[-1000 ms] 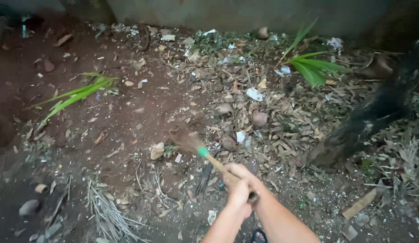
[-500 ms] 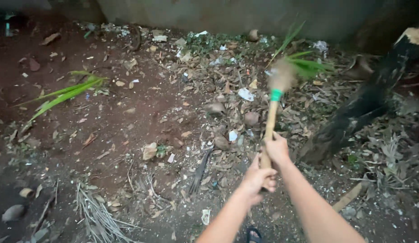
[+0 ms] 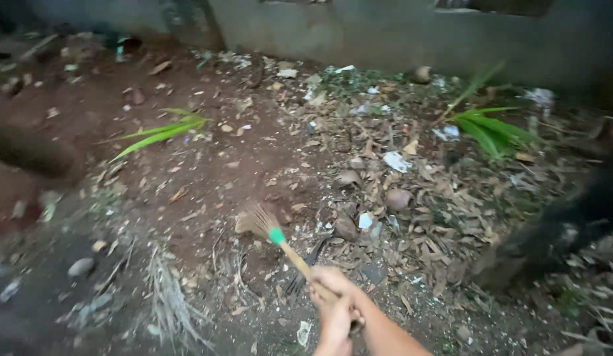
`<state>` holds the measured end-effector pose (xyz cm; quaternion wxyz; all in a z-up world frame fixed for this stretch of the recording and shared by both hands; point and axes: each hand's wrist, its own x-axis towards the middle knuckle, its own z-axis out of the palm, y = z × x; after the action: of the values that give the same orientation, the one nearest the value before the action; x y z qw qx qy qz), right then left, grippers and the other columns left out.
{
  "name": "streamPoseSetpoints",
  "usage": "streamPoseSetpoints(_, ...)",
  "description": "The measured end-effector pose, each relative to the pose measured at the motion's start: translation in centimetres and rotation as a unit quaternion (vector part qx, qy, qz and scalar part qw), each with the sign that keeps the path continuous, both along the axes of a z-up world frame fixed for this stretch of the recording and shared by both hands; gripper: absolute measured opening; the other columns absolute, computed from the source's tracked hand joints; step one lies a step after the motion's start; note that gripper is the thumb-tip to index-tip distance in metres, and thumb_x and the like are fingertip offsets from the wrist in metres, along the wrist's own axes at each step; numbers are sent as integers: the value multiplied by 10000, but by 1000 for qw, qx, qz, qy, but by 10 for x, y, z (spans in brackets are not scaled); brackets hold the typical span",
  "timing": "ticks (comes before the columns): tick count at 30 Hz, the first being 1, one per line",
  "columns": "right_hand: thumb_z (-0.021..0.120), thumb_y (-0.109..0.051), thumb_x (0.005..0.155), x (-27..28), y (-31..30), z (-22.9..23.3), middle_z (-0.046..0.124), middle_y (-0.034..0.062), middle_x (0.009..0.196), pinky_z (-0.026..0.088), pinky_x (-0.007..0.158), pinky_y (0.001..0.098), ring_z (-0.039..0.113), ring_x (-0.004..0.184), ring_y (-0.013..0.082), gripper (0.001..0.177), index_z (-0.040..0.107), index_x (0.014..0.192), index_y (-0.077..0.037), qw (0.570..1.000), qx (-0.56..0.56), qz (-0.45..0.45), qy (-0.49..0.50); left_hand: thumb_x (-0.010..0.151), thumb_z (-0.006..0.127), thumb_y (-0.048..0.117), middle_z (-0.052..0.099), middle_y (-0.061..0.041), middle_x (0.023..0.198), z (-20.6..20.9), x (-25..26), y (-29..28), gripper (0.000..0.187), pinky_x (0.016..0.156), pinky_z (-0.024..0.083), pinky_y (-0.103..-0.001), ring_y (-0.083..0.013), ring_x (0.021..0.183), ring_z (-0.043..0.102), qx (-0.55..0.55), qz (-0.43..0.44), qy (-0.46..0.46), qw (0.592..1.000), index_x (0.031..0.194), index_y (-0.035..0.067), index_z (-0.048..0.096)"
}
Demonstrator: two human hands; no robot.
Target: Sweeping a yard and patio area with a broom.
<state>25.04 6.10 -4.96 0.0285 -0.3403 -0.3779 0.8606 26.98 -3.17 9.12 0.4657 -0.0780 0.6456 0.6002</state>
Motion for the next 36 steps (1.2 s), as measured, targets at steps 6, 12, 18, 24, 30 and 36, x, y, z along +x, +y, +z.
streamPoseSetpoints(6,693,-60,808,43,4,-91,737,98,759,559,544,366,683,597,197,231,767,1026,-32,955,185,-90,-212,874,601,-85,604,-123,676,-122,10,-42,565,431,499,-359,-228,494,608,108,-108,-63,986,1363,-67,317)
streamPoseSetpoints(12,698,-118,851,112,53,-6,756,117,810,584,571,340,720,627,189,312,705,1148,-26,883,263,-230,-313,853,635,-43,553,-10,730,-53,35,-1,719,411,450,-253,-99,492,524,176,-227,-228,930,1502,157,398)
streamPoseSetpoints(18,582,-10,864,109,38,56,619,86,829,500,489,353,573,579,166,483,654,1338,-70,934,198,-273,-117,782,574,-66,538,-41,675,-1,80,-11,798,375,449,-324,-165,441,521,135,-190,-89,968,1480,222,318)
streamPoseSetpoints(24,600,-103,911,29,-69,158,705,9,947,598,584,258,678,703,111,442,629,1348,-160,984,156,29,-75,755,548,-129,664,-158,1025,49,54,-70,907,430,502,-323,-220,567,652,62,23,-29,997,1479,289,199)
streamPoseSetpoints(30,621,-51,928,-7,-148,58,661,23,912,531,543,223,616,669,90,377,658,1299,-109,975,33,214,47,919,540,-54,594,-248,936,-101,19,-134,627,484,563,-368,-283,571,654,-32,156,-26,987,1378,126,152)
streamPoseSetpoints(36,673,-294,923,59,-120,-57,721,95,835,567,572,345,698,683,200,285,729,1026,-34,971,64,93,-209,904,591,5,599,-110,627,-120,45,-137,157,447,517,-325,-204,495,618,109,60,-140,982,994,-87,502)
